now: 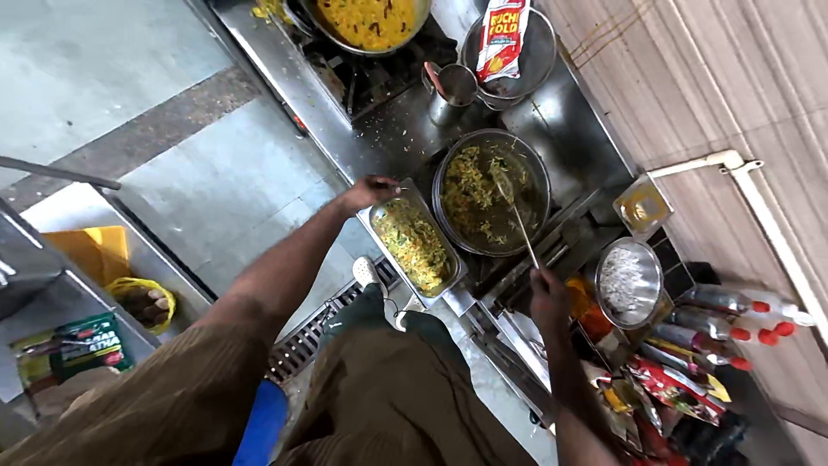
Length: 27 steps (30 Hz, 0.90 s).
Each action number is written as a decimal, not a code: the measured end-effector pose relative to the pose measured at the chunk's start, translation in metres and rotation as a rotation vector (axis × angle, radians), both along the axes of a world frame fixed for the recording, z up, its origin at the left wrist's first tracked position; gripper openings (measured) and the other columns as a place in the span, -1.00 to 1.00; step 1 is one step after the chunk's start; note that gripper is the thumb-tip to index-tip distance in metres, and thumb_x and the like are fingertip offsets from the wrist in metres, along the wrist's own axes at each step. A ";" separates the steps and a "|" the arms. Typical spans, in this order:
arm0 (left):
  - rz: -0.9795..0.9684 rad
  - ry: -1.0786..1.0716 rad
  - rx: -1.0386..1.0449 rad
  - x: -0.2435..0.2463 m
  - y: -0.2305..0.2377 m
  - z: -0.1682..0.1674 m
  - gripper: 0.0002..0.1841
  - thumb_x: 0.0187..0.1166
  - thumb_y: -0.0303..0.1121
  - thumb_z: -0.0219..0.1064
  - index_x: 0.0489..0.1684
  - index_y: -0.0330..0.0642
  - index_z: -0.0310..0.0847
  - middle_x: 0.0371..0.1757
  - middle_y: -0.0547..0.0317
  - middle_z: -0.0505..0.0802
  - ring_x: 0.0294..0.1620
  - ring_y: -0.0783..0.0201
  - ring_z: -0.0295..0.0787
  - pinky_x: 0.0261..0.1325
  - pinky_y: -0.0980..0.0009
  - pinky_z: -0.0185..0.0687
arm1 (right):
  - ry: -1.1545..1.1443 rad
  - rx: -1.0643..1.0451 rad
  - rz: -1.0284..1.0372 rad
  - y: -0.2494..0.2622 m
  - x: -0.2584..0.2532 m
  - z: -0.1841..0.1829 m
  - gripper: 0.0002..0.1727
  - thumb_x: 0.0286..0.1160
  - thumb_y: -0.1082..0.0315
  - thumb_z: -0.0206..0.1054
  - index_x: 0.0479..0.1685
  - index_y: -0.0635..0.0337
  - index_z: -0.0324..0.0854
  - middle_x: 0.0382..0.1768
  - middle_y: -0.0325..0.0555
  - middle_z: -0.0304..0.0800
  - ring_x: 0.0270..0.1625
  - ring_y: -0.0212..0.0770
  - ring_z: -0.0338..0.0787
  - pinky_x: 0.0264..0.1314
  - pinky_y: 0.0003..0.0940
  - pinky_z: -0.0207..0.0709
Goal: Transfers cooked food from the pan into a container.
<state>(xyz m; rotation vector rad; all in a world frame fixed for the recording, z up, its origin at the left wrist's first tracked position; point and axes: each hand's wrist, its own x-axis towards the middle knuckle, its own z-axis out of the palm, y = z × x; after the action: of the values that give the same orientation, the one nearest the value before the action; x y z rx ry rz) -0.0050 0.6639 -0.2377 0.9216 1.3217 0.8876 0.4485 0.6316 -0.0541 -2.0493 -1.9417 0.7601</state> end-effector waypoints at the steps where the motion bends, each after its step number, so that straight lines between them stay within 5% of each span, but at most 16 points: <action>1: 0.005 -0.004 -0.012 0.000 -0.001 0.000 -0.66 0.60 -0.22 0.48 0.23 -0.18 0.76 0.06 0.08 0.87 0.07 0.32 0.79 0.26 0.28 0.71 | -0.018 0.002 -0.040 0.023 -0.004 -0.012 -0.55 0.83 0.12 0.16 0.52 0.11 0.63 0.23 0.16 0.82 0.26 0.10 0.80 0.42 0.21 0.56; 5: 0.012 0.015 -0.014 0.000 0.000 -0.006 -0.68 0.61 -0.23 0.46 0.23 -0.16 0.75 0.04 0.08 0.87 0.05 0.31 0.80 0.23 0.26 0.72 | -0.042 0.003 -0.071 0.079 -0.032 -0.053 -0.54 0.81 0.08 0.17 0.50 0.07 0.65 0.34 0.09 0.78 0.41 0.07 0.74 0.54 0.18 0.50; 12: 0.046 0.007 -0.020 -0.001 0.001 -0.018 -0.72 0.63 -0.25 0.44 0.18 -0.16 0.79 0.01 0.08 0.90 0.03 0.27 0.83 0.20 0.21 0.76 | -0.192 -0.072 0.291 0.000 0.006 -0.015 -0.55 0.77 0.17 0.20 0.60 -0.35 0.58 0.12 -0.08 0.89 0.11 0.01 0.87 0.24 0.24 0.68; 15: 0.068 -0.006 -0.005 -0.002 -0.001 -0.024 -0.73 0.63 -0.29 0.45 0.18 -0.19 0.79 0.04 0.07 0.91 0.06 0.26 0.85 0.24 0.20 0.76 | -0.163 -0.047 0.209 0.014 0.031 0.005 -0.63 0.78 0.18 0.21 0.44 -0.10 0.72 0.03 -0.01 0.91 0.07 0.00 0.88 0.24 0.21 0.68; 17: 0.074 0.011 -0.043 -0.001 0.001 -0.015 -0.73 0.63 -0.29 0.44 0.17 -0.19 0.79 0.01 0.06 0.91 0.03 0.25 0.85 0.21 0.17 0.76 | -0.107 0.013 0.112 0.046 0.029 0.004 -0.60 0.80 0.16 0.20 0.45 0.08 0.70 0.20 0.10 0.86 0.27 0.06 0.82 0.44 0.22 0.58; 21: 0.059 0.070 -0.090 0.002 -0.002 -0.011 -0.72 0.66 -0.23 0.41 0.21 -0.13 0.78 0.01 0.08 0.90 0.02 0.26 0.84 0.21 0.17 0.75 | -0.141 -0.061 0.056 0.095 0.028 -0.022 -0.50 0.85 -0.02 0.07 0.61 -0.08 0.57 0.41 0.06 0.74 0.46 0.10 0.71 0.54 0.31 0.47; 24: 0.040 0.078 -0.059 -0.001 -0.001 -0.014 -0.72 0.68 -0.23 0.40 0.21 -0.13 0.77 0.01 0.09 0.90 0.01 0.27 0.85 0.19 0.19 0.77 | -0.128 -0.136 0.153 0.065 0.032 -0.035 -0.54 0.83 0.02 0.12 0.53 -0.04 0.63 0.28 0.02 0.82 0.34 0.02 0.78 0.49 0.22 0.55; 27: 0.046 0.049 -0.041 -0.003 -0.003 -0.017 -0.75 0.68 -0.28 0.39 0.19 -0.15 0.79 0.01 0.10 0.92 0.00 0.27 0.86 0.19 0.21 0.78 | -0.051 -0.202 0.208 0.017 0.032 -0.020 -0.58 0.82 0.11 0.15 0.53 -0.07 0.63 -0.07 -0.03 0.86 -0.10 -0.11 0.83 0.10 0.04 0.72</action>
<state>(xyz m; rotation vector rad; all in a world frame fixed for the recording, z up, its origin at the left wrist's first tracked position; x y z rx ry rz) -0.0085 0.6609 -0.2542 0.8886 1.4030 0.8748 0.4802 0.6485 -0.0743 -2.0127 -2.2146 0.9952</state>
